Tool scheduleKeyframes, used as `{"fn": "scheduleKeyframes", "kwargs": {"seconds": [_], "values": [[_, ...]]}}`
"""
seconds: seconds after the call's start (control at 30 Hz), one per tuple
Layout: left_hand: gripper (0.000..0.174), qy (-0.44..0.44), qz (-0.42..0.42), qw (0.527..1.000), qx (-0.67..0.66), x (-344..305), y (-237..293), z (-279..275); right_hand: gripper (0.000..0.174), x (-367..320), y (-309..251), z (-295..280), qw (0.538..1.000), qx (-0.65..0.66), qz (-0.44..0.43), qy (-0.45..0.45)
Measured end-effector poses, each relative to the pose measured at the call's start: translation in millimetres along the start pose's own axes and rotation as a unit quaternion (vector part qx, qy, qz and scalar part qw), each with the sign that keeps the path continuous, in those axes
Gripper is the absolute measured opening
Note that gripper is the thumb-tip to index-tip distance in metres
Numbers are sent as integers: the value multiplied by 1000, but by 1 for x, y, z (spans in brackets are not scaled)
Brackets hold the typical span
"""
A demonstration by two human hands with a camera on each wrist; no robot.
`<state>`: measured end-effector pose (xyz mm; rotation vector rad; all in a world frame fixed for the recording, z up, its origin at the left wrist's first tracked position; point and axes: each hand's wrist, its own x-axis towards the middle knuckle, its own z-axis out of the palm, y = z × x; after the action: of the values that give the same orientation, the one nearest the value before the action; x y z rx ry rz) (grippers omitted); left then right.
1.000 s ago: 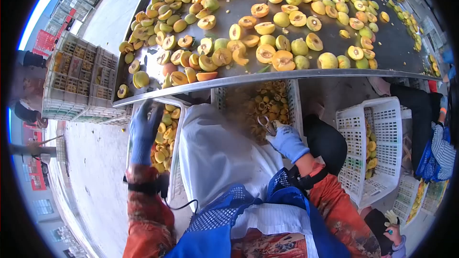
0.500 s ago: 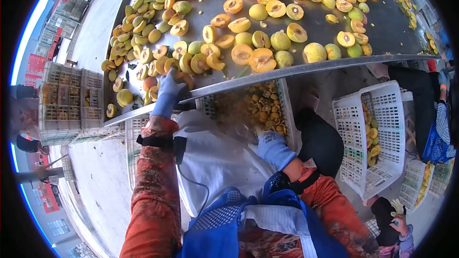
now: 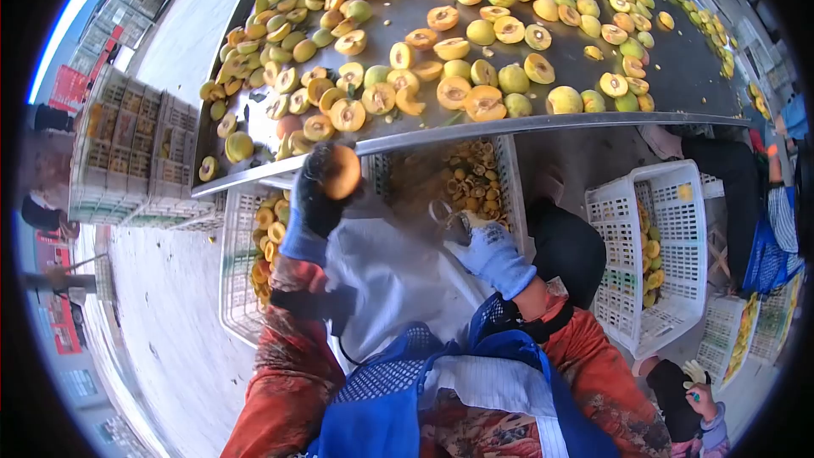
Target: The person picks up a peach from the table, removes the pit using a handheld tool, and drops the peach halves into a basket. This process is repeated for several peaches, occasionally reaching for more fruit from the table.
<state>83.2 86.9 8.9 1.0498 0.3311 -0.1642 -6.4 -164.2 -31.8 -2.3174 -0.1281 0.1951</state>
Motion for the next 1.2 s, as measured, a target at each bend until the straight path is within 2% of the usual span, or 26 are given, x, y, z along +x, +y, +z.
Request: {"fn": "scheduleKeyframes", "kwargs": {"seconds": [0.03, 0.07, 0.13, 0.17, 0.23, 0.27, 0.33, 0.4, 0.47, 0.53, 0.6, 0.63, 0.7, 0.73, 0.8, 0.87, 0.9, 0.97, 1.03, 1.1, 1.17, 1.2], "values": [[40, 25, -57, 998, -30, -15, -7, 6, 39, -1, -13, -1, 1000, 8, -19, 6], [40, -7, 75, 990, 120, -32, -20, 15, 38, -3, -25, -2, 999, 16, -35, 11], [35, -56, 230, 940, 244, -33, -50, 6, 34, -6, -45, -8, 998, 27, -55, -1], [29, -81, -37, 990, -106, -40, -35, 15, 31, -7, -54, -9, 997, 32, -66, -6], [29, -109, 99, 988, 38, -39, -61, 7, 30, -10, -63, -7, 997, -6, -72, 20], [28, -117, 136, 975, 134, -50, -50, 23, 31, -11, -64, -5, 997, -14, -71, 22], [28, -129, 206, 915, 320, -74, -27, 52, 30, -12, -68, -4, 997, -31, -61, 26], [26, -146, 239, 939, 197, -78, -40, 57, 29, -14, -72, -3, 998, -48, -41, 27], [25, -119, 388, 855, 322, -73, -50, 51, 31, -13, -70, 1, 997, -77, -24, 12], [26, -95, 416, 844, 325, -69, -59, 46, 33, -13, -70, 5, 995, -93, -17, 13], [27, -78, 376, 886, 259, -71, -61, 47, 38, -14, -71, 7, 995, -96, -19, 30], [28, -72, 318, 926, 190, -76, -56, 53, 37, -14, -70, 10, 995, -95, -24, 36], [30, -51, 287, 941, 172, -80, -51, 58, 33, -16, -66, 19, 994, -90, -33, 46], [30, -37, 314, 922, 225, -81, -50, 59, 32, -20, -67, 23, 996, -73, -30, 30], [32, -12, 307, 922, 236, -76, -50, 63, 29, -18, -69, 24, 998, -45, -32, 13], [33, 15, 228, 961, 155, -76, -55, 62, 30, -13, -66, 23, 996, -71, -53, -25], [32, 9, 223, 962, 155, -76, -56, 63, 32, -13, -63, 25, 994, -82, -59, -49], [31, 2, 209, 965, 157, -78, -59, 61, 32, -17, -60, 19, 996, -80, -37, -36], [28, -25, 318, 918, 235, -79, -54, 67, 32, -18, -62, 15, 997, -70, -33, -1], [27, -31, 387, 863, 323, -79, -50, 73, 32, -18, -64, 8, 996, -60, -48, 54], [26, -16, 421, 801, 425, -78, -44, 74, 33, -14, -68, 4, 995, -66, -51, 48], [25, -24, 369, 874, 315, -80, -45, 78, 33, -13, -69, 3, 995, -67, -52, 46]]}}
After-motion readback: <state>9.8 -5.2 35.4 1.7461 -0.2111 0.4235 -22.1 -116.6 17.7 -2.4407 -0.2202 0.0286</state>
